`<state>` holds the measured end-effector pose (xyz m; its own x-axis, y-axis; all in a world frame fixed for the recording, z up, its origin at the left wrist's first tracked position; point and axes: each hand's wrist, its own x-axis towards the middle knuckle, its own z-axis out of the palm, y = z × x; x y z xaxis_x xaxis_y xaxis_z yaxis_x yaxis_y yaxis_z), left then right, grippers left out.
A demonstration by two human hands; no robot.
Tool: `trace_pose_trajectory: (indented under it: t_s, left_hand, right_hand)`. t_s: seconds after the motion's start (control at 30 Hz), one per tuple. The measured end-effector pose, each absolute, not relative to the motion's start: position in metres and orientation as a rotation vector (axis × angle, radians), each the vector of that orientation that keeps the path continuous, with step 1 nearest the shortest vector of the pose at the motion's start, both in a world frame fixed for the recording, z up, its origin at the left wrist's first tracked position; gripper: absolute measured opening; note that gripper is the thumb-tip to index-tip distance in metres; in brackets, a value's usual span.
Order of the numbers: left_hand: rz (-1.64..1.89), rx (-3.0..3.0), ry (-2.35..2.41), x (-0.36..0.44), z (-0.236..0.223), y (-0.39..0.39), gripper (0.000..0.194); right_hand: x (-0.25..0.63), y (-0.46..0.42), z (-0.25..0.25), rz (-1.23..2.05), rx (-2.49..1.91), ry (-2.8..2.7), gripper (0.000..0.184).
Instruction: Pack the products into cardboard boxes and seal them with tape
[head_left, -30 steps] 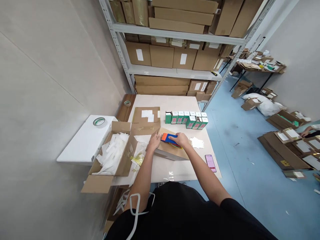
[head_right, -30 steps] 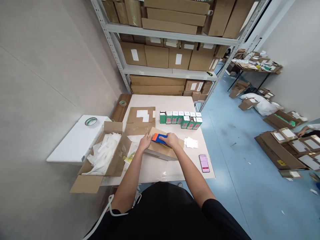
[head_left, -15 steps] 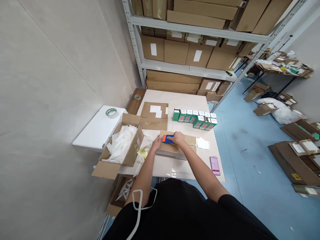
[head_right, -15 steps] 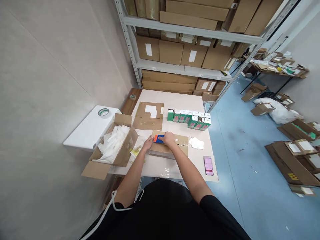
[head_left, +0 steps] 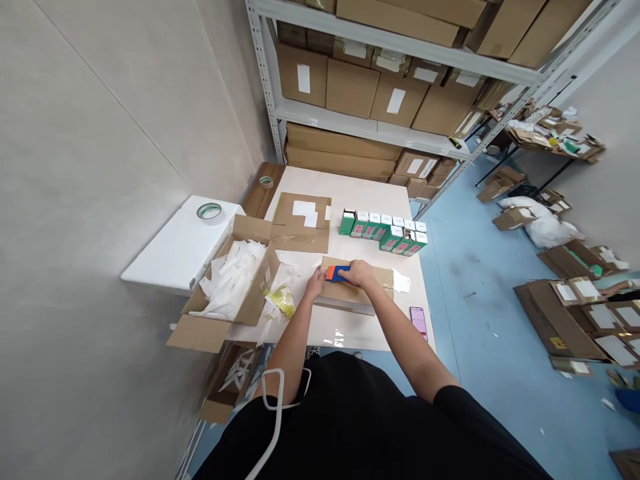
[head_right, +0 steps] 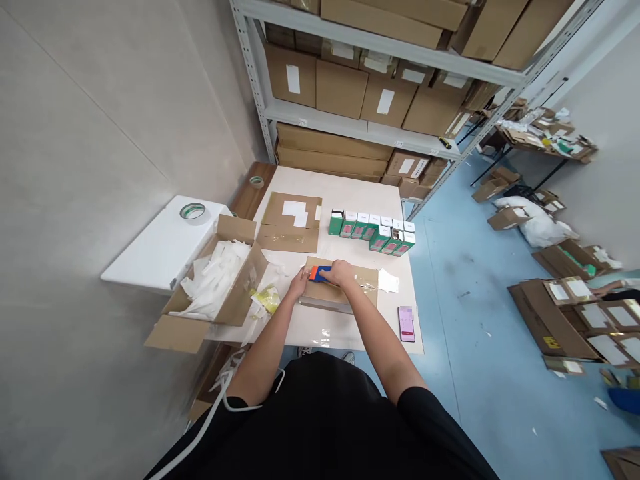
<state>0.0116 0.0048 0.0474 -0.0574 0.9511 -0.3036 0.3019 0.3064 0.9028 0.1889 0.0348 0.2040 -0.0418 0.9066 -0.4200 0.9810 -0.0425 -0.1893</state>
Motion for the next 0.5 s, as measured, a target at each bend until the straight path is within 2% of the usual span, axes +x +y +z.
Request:
trace_pose_trajectory:
  t_s: [0.2, 0.5]
  left_hand:
    - [0.785, 1.171, 1.615, 0.010, 0.047, 0.005, 0.056]
    - [0.767, 1.250, 1.632, 0.007, 0.044, 0.006, 0.051]
  right_hand:
    - [0.209, 0.039, 0.205, -0.783, 2.016, 2.078, 0.059]
    - [0.271, 0.034, 0.205, -0.642, 2.092, 2.002, 0.058]
